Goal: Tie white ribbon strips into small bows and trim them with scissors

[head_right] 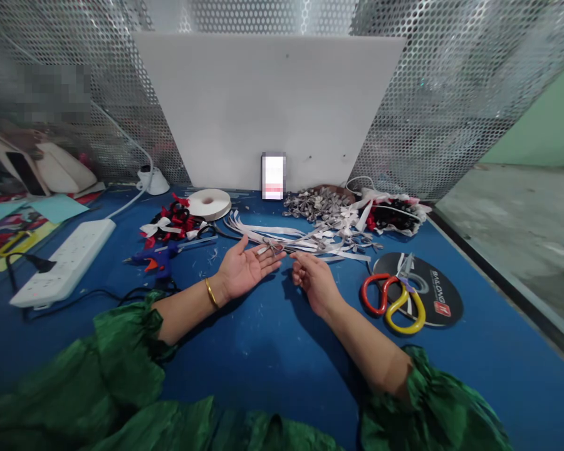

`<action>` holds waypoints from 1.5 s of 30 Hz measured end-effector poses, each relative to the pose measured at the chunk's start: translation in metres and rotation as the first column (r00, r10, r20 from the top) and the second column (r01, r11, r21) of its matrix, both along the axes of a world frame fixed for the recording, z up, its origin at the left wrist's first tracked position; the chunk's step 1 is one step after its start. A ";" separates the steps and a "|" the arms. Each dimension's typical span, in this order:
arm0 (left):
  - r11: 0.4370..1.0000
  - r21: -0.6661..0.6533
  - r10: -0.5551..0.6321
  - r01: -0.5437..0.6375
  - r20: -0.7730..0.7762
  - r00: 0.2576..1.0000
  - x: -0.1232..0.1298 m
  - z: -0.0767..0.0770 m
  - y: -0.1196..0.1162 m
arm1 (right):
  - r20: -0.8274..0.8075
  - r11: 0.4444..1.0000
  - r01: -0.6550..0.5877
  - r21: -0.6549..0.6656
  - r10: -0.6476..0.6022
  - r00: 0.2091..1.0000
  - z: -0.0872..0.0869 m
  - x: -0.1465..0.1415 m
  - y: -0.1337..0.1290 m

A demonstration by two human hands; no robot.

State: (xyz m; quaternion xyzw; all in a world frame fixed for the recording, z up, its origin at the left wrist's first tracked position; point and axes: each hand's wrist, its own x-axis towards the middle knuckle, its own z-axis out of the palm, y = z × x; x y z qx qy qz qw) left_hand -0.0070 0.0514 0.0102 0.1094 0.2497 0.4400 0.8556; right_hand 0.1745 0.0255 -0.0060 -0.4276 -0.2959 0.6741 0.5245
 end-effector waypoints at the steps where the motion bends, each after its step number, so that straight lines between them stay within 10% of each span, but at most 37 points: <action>1: 1.000 0.000 -0.004 0.004 0.005 1.000 0.000 0.000 0.000 | 0.002 1.000 0.000 -0.003 0.000 1.000 0.000 0.000 0.000; 24: 0.945 0.141 -0.257 0.294 -0.228 0.939 0.005 0.000 -0.010 | 0.673 0.916 -0.230 0.328 -0.056 0.737 -0.008 0.001 0.005; 29: 0.990 0.108 -0.062 0.089 -0.237 0.970 0.004 0.000 -0.006 | 0.569 0.914 -0.298 0.277 0.093 0.817 0.010 -0.001 -0.002; 31: 0.994 0.107 0.045 -0.021 -0.227 0.973 0.003 -0.001 -0.003 | 0.518 0.848 -0.492 0.199 0.335 0.787 0.018 -0.001 -0.010; 35: 0.992 0.083 0.105 -0.090 -0.191 0.976 0.001 -0.005 0.001 | 0.402 0.526 -0.850 -0.009 0.780 0.479 0.027 0.000 -0.020; 37: 0.994 0.061 0.103 -0.093 -0.182 0.978 0.000 -0.005 0.002 | 0.343 0.628 -0.777 0.038 0.722 0.601 0.027 0.003 -0.016; 40: 0.995 0.048 0.094 -0.087 -0.177 0.980 0.000 -0.004 0.002 | 0.130 0.963 -0.202 0.178 0.180 0.975 0.025 0.009 -0.001; 42: 0.996 0.049 0.088 -0.081 -0.185 0.979 0.000 -0.003 0.002 | 0.084 0.992 0.017 0.122 -0.027 0.996 0.021 0.011 0.007; 45: 0.997 0.052 0.074 -0.065 -0.199 0.977 0.000 -0.004 0.001 | 0.323 0.987 -0.080 0.143 0.030 0.946 0.009 0.006 0.007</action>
